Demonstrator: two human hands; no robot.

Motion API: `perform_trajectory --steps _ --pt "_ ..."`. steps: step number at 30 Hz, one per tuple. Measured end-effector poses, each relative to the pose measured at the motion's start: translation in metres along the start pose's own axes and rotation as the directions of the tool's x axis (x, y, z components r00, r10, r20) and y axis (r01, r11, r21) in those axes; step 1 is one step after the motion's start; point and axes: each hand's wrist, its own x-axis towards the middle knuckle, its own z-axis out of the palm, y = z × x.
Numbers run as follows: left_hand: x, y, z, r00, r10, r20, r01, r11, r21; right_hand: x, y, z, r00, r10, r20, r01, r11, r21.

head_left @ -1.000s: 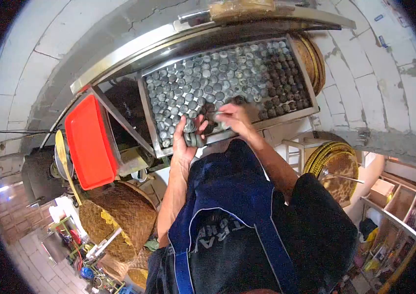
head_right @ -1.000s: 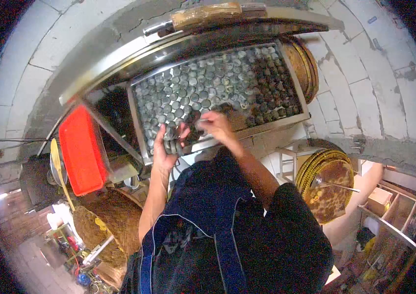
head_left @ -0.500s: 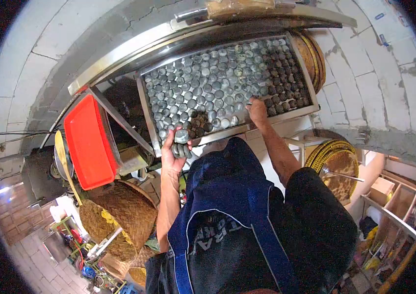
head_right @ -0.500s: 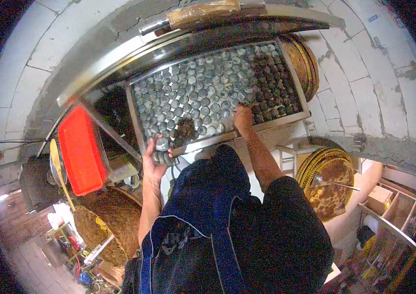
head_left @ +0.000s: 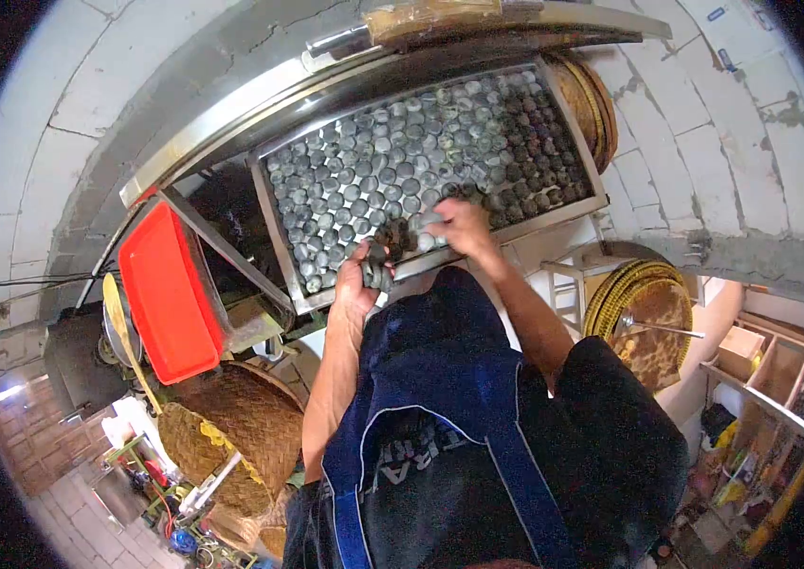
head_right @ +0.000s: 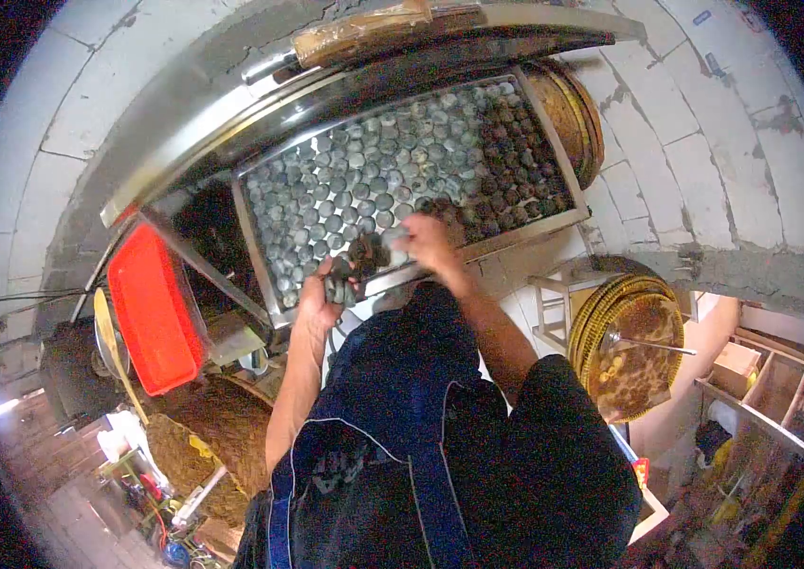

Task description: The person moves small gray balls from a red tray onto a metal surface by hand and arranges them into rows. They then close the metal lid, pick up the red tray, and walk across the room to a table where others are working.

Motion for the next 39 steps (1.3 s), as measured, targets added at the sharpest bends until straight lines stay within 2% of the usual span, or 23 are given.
perform_trajectory --steps 2,4,5,7,8,10,11,13,17,19,20,22,23,25,27,28,30,32,33,36,37,38,39 --pt "-0.016 0.007 0.008 0.999 0.028 0.044 -0.027 0.999 -0.036 0.013 0.062 -0.013 0.974 -0.136 -0.183 0.09 0.966 -0.241" --pt "-0.03 0.012 0.012 0.999 0.038 0.004 -0.038 0.999 -0.011 0.036 0.161 -0.01 0.973 -0.229 -0.034 0.196 0.893 -0.404" --pt "-0.032 0.014 0.008 0.999 0.036 0.024 -0.035 0.999 -0.02 0.038 0.165 -0.016 0.973 -0.227 -0.032 0.196 0.895 -0.401" --pt "-0.033 0.019 -0.002 0.999 0.036 0.027 -0.035 0.999 -0.04 0.041 0.164 -0.028 0.989 0.087 -0.117 -0.145 0.665 -0.733" --pt "-0.036 0.021 0.0 0.999 0.038 0.026 -0.037 0.998 -0.042 0.042 0.161 -0.033 0.99 0.085 -0.115 -0.142 0.664 -0.734" --pt "-0.045 0.024 0.001 0.998 0.058 -0.02 -0.06 0.996 -0.068 0.037 0.157 -0.038 0.972 -0.214 -0.095 0.148 0.877 -0.457" --pt "-0.044 0.024 -0.001 0.997 0.07 -0.011 -0.071 0.996 -0.058 0.033 0.143 -0.04 0.973 -0.212 -0.095 0.146 0.878 -0.456" --pt "-0.043 0.025 -0.003 0.998 0.063 -0.009 -0.064 0.996 -0.064 0.029 0.103 -0.04 0.964 -0.19 0.187 0.263 0.783 -0.564" --pt "-0.05 0.028 0.002 0.996 0.091 -0.005 -0.092 0.994 -0.054 0.034 0.124 -0.039 0.969 -0.177 0.173 0.246 0.758 -0.604" --pt "-0.051 0.027 0.003 0.996 0.089 -0.022 -0.09 0.995 -0.053 0.035 0.123 -0.047 0.975 0.061 0.214 0.079 0.804 -0.59" --pt "-0.05 0.027 0.003 0.996 0.086 -0.035 -0.088 0.995 -0.051 0.032 0.123 -0.044 0.975 0.064 0.212 0.076 0.804 -0.59" --pt "-0.046 0.024 0.005 0.996 0.088 0.003 -0.087 0.994 -0.067 0.033 0.119 -0.03 0.993 -0.107 0.043 0.111 0.796 -0.595" --pt "-0.044 0.021 0.006 0.996 0.087 0.035 -0.084 0.993 -0.083 0.034 0.111 -0.027 0.993 -0.109 0.042 0.112 0.796 -0.594" --pt "-0.038 0.017 0.01 0.997 0.066 0.049 -0.064 0.997 -0.032 0.031 0.086 -0.021 0.993 -0.118 0.016 0.112 0.88 -0.461" --pt "-0.029 0.011 0.016 0.999 0.022 0.049 -0.025 0.999 0.048 0.031 0.06 -0.007 0.987 -0.114 0.116 0.126 0.987 -0.101" --pt "-0.023 0.008 0.017 0.998 0.021 0.052 -0.023 0.998 0.05 0.024 0.043 0.006 0.989 -0.049 0.142 0.043 0.998 0.042" --pt "-0.012 0.002 0.022 0.998 -0.056 0.03 0.049 0.98 0.191 -0.002 -0.029 -0.003 0.925 -0.085 0.369 -0.04 0.947 0.318" --pt "-0.013 -0.003 0.038 0.997 -0.065 0.041 0.058 0.986 0.158 -0.013 -0.03 0.023 0.892 -0.271 0.361 0.087 0.888 0.451" --pt "-0.011 -0.006 0.039 0.998 -0.059 0.012 0.055 0.974 0.222 -0.011 -0.024 0.028 0.892 -0.272 0.361 0.088 0.888 0.451" --pt "-0.006 -0.009 0.028 0.999 -0.038 -0.039 0.048 0.958 0.284 -0.002 0.005 0.034 0.933 -0.189 0.306 0.049 0.91 0.413" --pt "-0.01 -0.006 0.025 0.997 -0.046 -0.067 0.063 0.958 0.281 0.008 0.04 0.043 0.983 -0.155 0.103 0.122 0.954 0.272" --pt "-0.017 -0.004 0.019 0.993 -0.057 -0.1 0.083 0.957 0.279 0.012 0.036 0.023 0.992 0.09 0.089 -0.08 0.991 -0.109" --pt "-0.021 -0.003 0.007 0.995 -0.061 -0.079 0.075 0.98 0.186 0.025 0.097 0.035 0.971 -0.205 -0.121 0.126 0.873 -0.472"
